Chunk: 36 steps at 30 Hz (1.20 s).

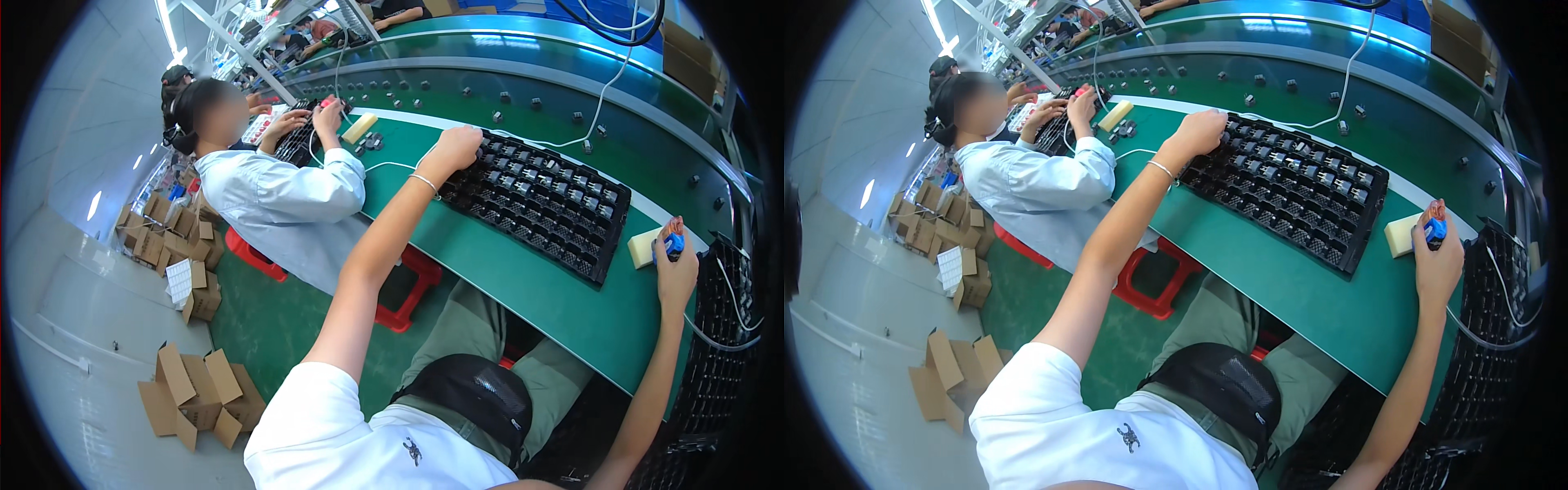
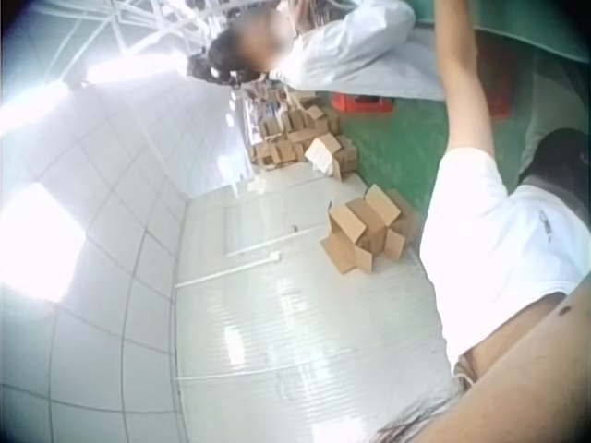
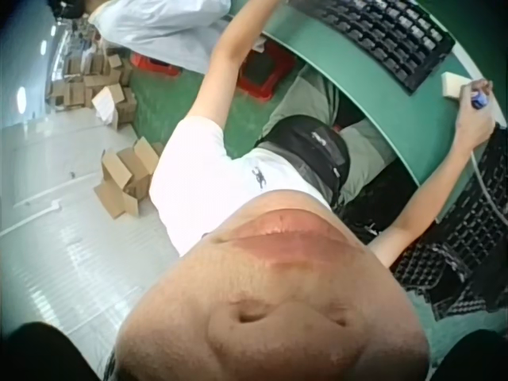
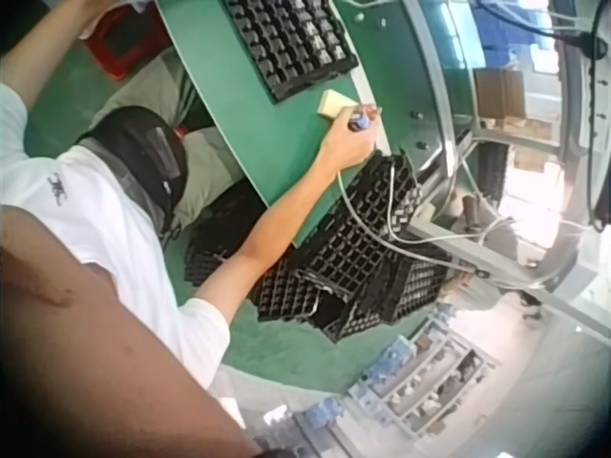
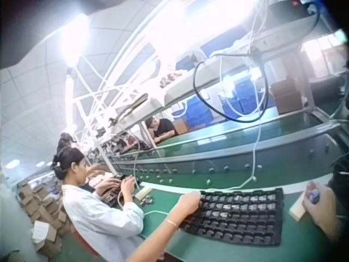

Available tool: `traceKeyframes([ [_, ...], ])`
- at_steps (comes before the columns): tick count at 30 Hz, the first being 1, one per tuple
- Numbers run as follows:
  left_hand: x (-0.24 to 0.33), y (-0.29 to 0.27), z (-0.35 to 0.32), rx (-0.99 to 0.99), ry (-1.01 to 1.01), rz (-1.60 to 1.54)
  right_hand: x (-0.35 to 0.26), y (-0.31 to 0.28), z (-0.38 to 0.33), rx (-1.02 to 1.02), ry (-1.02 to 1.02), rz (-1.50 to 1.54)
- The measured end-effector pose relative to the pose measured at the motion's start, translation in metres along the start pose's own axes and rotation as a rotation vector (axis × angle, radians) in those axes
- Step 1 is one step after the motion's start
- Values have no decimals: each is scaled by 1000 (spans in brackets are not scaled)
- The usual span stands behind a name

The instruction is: Cleaning and wiping small electronic components on a sponge pad before placing them into a tray.

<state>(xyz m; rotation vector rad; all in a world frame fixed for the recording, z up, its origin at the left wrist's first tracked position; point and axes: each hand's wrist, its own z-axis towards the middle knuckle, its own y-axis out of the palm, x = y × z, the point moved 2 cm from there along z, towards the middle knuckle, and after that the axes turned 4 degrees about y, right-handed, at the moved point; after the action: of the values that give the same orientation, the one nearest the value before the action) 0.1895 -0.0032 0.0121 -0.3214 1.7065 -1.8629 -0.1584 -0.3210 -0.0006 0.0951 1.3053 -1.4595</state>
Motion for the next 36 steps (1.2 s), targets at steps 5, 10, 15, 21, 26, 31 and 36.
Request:
traceKeyframes([
  [5,9,-6,-6,217,-92,-36,-4,0,1,-60,19,26],
  [10,32,-24,-3,398,-143,-397,3,3,0,-22,6,3],
  [15,87,-41,23,386,-166,-1646,9,-1,0,-16,27,-44],
  [21,165,-21,50,143,-193,-2351,4,6,2,40,-22,-110],
  [26,214,-6,47,-106,-200,-2540,-3,3,1,88,-57,-30],
  [31,214,-2,44,-88,-135,-2429,1,1,1,68,-54,-4],
  [36,216,1,41,-36,-203,-2424,-2,3,-2,64,-54,-33],
])
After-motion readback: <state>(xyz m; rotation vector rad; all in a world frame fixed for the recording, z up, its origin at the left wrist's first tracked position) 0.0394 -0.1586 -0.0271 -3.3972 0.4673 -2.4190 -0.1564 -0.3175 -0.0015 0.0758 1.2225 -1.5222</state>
